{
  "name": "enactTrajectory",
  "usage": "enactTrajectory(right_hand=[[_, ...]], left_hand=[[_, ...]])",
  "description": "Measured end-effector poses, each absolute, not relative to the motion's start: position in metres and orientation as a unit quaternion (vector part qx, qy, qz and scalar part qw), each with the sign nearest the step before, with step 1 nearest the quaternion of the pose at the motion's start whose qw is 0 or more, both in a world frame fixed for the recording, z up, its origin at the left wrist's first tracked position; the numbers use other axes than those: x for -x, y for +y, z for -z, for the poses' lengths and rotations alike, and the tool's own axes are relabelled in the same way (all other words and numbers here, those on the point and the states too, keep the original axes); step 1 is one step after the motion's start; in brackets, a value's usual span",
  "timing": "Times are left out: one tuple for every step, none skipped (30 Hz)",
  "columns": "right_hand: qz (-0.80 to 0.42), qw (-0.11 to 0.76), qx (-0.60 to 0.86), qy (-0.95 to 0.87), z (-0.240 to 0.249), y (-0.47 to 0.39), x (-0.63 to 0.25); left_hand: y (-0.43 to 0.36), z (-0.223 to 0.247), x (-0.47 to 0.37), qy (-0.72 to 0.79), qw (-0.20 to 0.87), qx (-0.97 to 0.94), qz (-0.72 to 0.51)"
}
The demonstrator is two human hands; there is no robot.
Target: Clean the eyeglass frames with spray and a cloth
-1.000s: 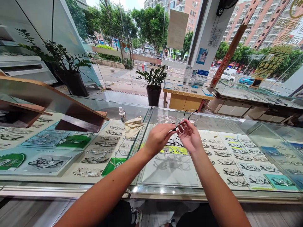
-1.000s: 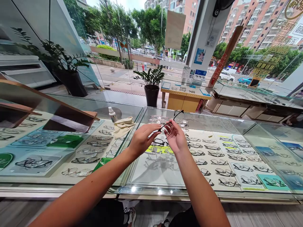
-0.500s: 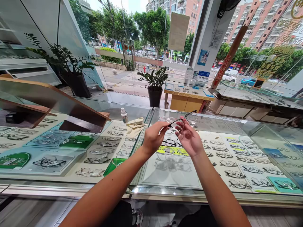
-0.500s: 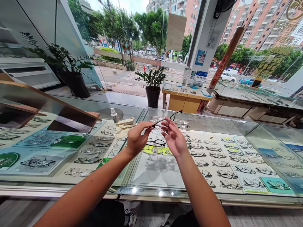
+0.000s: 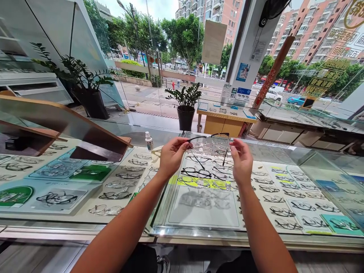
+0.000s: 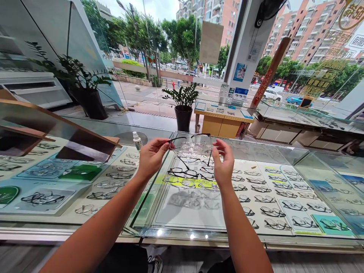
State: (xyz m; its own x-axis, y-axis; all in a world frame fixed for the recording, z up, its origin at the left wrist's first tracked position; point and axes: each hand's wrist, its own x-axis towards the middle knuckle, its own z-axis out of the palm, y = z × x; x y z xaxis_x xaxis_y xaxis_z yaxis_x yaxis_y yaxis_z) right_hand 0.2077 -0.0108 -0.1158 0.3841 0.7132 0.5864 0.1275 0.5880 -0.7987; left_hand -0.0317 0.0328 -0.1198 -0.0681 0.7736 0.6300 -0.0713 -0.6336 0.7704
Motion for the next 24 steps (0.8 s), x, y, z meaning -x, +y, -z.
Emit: enactTrajectory(right_hand=[[-0.22, 0.719, 0.403, -0.521, 0.117, -0.01, -0.208], [-0.231, 0.717, 0.401, -0.522, 0.118, -0.009, -0.208], [-0.235, 0.717, 0.4, -0.52, 0.119, -0.009, -0.207], [-0.235, 0.721, 0.399, -0.517, 0.12, -0.009, -0.207], [-0.231, 0.726, 0.396, -0.513, 0.122, -0.009, -0.207], [-0.226, 0.732, 0.392, -0.51, 0.123, -0.009, -0.206], [-0.22, 0.738, 0.386, -0.507, 0.124, -0.009, -0.206], [-0.213, 0.745, 0.381, -0.504, 0.124, -0.01, -0.206], [-0.206, 0.751, 0.376, -0.502, 0.124, -0.01, -0.205], [-0.199, 0.757, 0.373, -0.499, 0.124, -0.011, -0.205], [-0.192, 0.76, 0.372, -0.497, 0.124, -0.012, -0.204], [-0.186, 0.763, 0.372, -0.495, 0.123, -0.012, -0.204], [-0.18, 0.764, 0.373, -0.494, 0.123, -0.013, -0.204], [-0.175, 0.765, 0.375, -0.494, 0.123, -0.013, -0.203], [-0.171, 0.764, 0.376, -0.496, 0.123, -0.014, -0.202], [-0.166, 0.764, 0.376, -0.498, 0.124, -0.015, -0.202], [-0.16, 0.764, 0.376, -0.499, 0.125, -0.015, -0.2], [-0.151, 0.765, 0.374, -0.502, 0.125, -0.016, -0.199], [-0.139, 0.765, 0.372, -0.507, 0.125, -0.017, -0.198], [-0.126, 0.764, 0.37, -0.513, 0.124, -0.017, -0.197], [-0.113, 0.76, 0.37, -0.522, 0.12, -0.017, -0.196], [-0.101, 0.753, 0.37, -0.534, 0.114, -0.017, -0.196], [-0.089, 0.745, 0.369, -0.549, 0.106, -0.016, -0.197], [-0.075, 0.735, 0.367, -0.566, 0.096, -0.015, -0.198]], left_hand=[[0.032, 0.119, 0.032, 0.284, 0.319, -0.61, -0.668], [0.031, 0.118, 0.032, 0.278, 0.322, -0.614, -0.665], [0.03, 0.117, 0.032, 0.271, 0.326, -0.618, -0.662], [0.028, 0.116, 0.032, 0.263, 0.329, -0.622, -0.66], [0.027, 0.115, 0.032, 0.256, 0.33, -0.626, -0.658], [0.026, 0.115, 0.032, 0.249, 0.329, -0.63, -0.658], [0.024, 0.114, 0.032, 0.242, 0.325, -0.634, -0.659], [0.023, 0.113, 0.032, 0.237, 0.318, -0.637, -0.661], [0.021, 0.113, 0.031, 0.233, 0.308, -0.641, -0.664], [0.02, 0.112, 0.031, 0.231, 0.297, -0.644, -0.666], [0.018, 0.111, 0.03, 0.23, 0.286, -0.649, -0.667], [0.017, 0.11, 0.03, 0.231, 0.274, -0.653, -0.667], [0.015, 0.109, 0.03, 0.235, 0.264, -0.657, -0.666], [0.013, 0.109, 0.029, 0.239, 0.254, -0.659, -0.666], [0.012, 0.109, 0.028, 0.242, 0.245, -0.66, -0.667], [0.011, 0.109, 0.028, 0.245, 0.238, -0.659, -0.67], [0.011, 0.11, 0.027, 0.245, 0.233, -0.655, -0.676], [0.011, 0.111, 0.026, 0.243, 0.229, -0.647, -0.686], [0.012, 0.112, 0.026, 0.239, 0.224, -0.637, -0.698], [0.013, 0.112, 0.026, 0.236, 0.219, -0.626, -0.71], [0.015, 0.11, 0.026, 0.237, 0.214, -0.615, -0.721], [0.017, 0.107, 0.027, 0.239, 0.21, -0.605, -0.729], [0.02, 0.101, 0.028, 0.242, 0.206, -0.599, -0.735], [0.024, 0.093, 0.03, 0.244, 0.202, -0.595, -0.738]])
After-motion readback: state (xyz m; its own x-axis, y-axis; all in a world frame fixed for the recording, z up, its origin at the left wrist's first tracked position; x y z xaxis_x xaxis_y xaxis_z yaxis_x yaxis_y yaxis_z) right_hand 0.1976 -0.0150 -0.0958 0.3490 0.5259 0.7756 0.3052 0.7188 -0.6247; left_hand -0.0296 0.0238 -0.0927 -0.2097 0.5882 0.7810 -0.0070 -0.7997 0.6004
